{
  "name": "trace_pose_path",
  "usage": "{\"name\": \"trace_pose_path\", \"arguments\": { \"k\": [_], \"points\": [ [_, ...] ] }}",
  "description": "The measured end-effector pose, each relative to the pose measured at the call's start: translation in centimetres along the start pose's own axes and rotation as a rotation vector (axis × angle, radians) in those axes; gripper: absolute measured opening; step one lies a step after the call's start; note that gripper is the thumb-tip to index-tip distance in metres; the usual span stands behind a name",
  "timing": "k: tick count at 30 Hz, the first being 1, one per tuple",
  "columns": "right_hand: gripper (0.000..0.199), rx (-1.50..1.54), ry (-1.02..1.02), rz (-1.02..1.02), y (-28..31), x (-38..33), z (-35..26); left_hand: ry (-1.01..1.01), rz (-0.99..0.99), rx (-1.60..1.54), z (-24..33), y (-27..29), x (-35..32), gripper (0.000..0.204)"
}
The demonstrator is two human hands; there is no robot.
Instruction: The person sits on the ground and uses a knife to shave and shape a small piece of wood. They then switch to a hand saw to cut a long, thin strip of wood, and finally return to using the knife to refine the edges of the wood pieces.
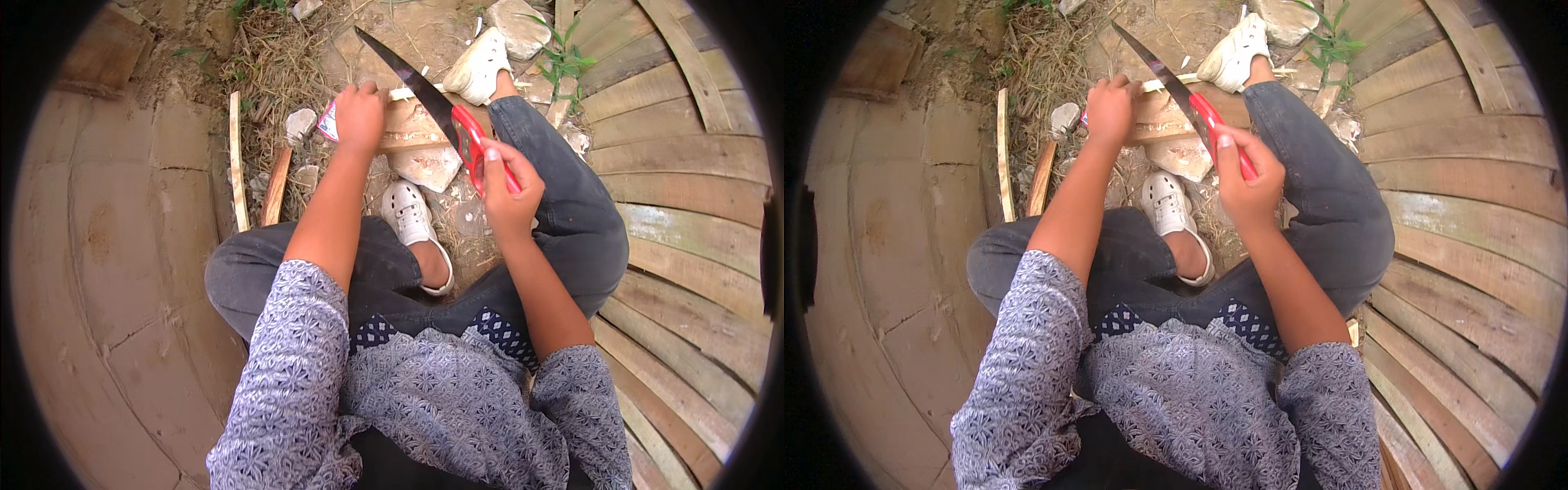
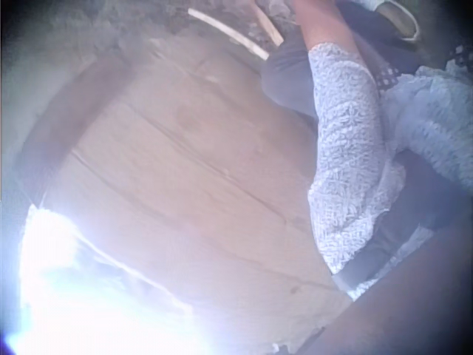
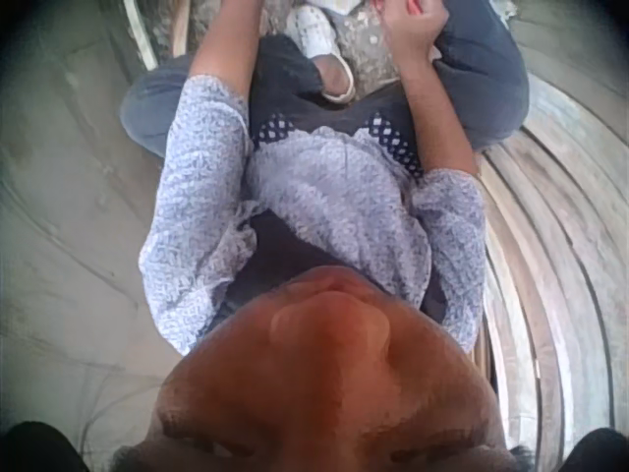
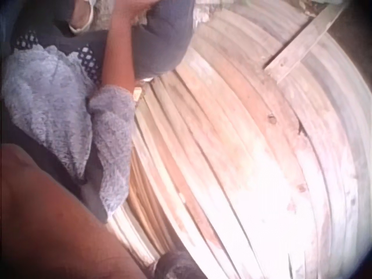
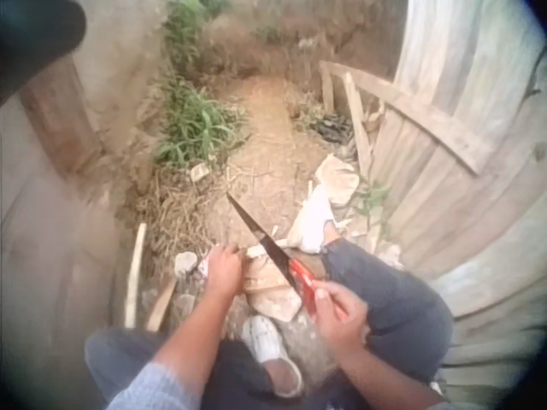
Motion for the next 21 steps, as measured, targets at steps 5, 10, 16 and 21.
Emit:
{"name": "trace_pose_path", "arguments": {
  "k": [5, 10, 16, 21],
  "points": [
    [0.02, 0.04, -0.067, 0.003, -0.6, 0.6, 2.1, -0.057, -0.082, 0.014, -1.3, -1.0, 0.0, 0.019],
    [0.019, 0.078, -0.118, -0.019, 1.0, 0.1, 3.6, 0.204, -0.262, -0.303, -1.1, -2.1, -1.0, 0.023],
    [0.019, 0.045, -0.149, -0.011, 2.0, -0.7, 5.0, 0.056, -0.138, -0.134, 0.4, -2.9, -0.3, 0.027],
    [0.019, 0.083, -0.08, 0.005, 3.4, -1.2, 2.9, 0.075, -0.131, -0.024, -0.2, -3.1, -0.8, 0.03]
  ]
}}
Point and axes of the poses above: each hand's wrist, its own x-axis towards the middle knuckle, its own y-axis out of the back of the hand, z = x × y, the point moved 3 cm from there along x, towards the middle knuckle, and after that the axes turned 3 degrees about -y, right-handed, at the moved point
